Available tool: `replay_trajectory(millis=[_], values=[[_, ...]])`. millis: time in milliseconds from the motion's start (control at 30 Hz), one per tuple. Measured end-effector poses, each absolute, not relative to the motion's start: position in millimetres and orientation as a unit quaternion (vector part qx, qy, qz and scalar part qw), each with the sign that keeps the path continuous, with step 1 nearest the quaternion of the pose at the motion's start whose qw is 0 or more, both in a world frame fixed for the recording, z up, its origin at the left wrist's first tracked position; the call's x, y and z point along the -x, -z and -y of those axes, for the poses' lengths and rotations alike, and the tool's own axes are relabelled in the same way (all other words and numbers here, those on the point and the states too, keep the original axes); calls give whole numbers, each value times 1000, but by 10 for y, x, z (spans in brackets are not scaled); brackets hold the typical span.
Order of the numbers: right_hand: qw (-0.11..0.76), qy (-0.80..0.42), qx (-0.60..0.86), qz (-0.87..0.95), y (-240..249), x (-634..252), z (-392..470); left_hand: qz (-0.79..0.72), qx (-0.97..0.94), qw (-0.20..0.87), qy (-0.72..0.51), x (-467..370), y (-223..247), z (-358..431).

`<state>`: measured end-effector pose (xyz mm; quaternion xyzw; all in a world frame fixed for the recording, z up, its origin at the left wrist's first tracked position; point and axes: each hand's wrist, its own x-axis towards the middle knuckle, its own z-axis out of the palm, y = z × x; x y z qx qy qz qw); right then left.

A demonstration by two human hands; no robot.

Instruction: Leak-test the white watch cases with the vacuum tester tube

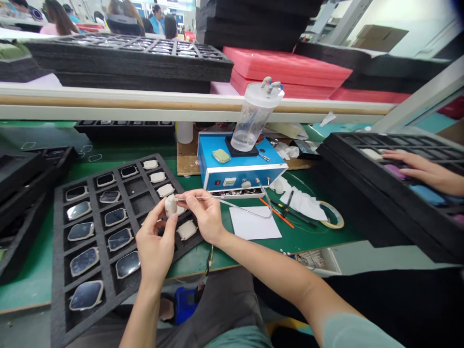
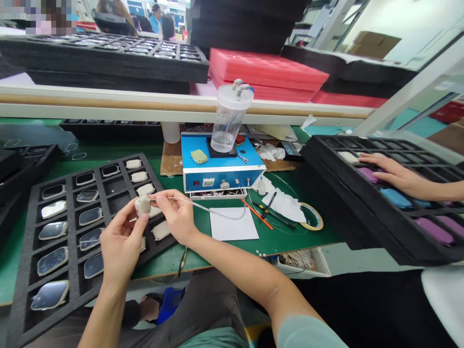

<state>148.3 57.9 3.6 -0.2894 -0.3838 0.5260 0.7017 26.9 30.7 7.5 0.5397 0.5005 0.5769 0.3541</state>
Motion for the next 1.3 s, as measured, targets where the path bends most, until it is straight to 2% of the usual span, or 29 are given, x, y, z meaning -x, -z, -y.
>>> replay_trajectory(millis=[400, 833, 1000, 1100, 1300], values=[[649, -560, 312, 410, -42, -1490, -572, -506, -479, 393, -600, -244, 21, -214], [641, -562, 314, 418, -14, -1489, -531, -506, -490, 380, -600, -233, 40, -167], [636, -536, 322, 452, 7, -1517, -475, -512, -471, 381, -608, -248, 35, -147], [613, -504, 296, 532, 23, -1530, -405, -507, -412, 372, -660, -244, 25, -152], [567, -353, 294, 684, 81, -1472, -301, -440, -274, 436, -736, -169, -16, -196]])
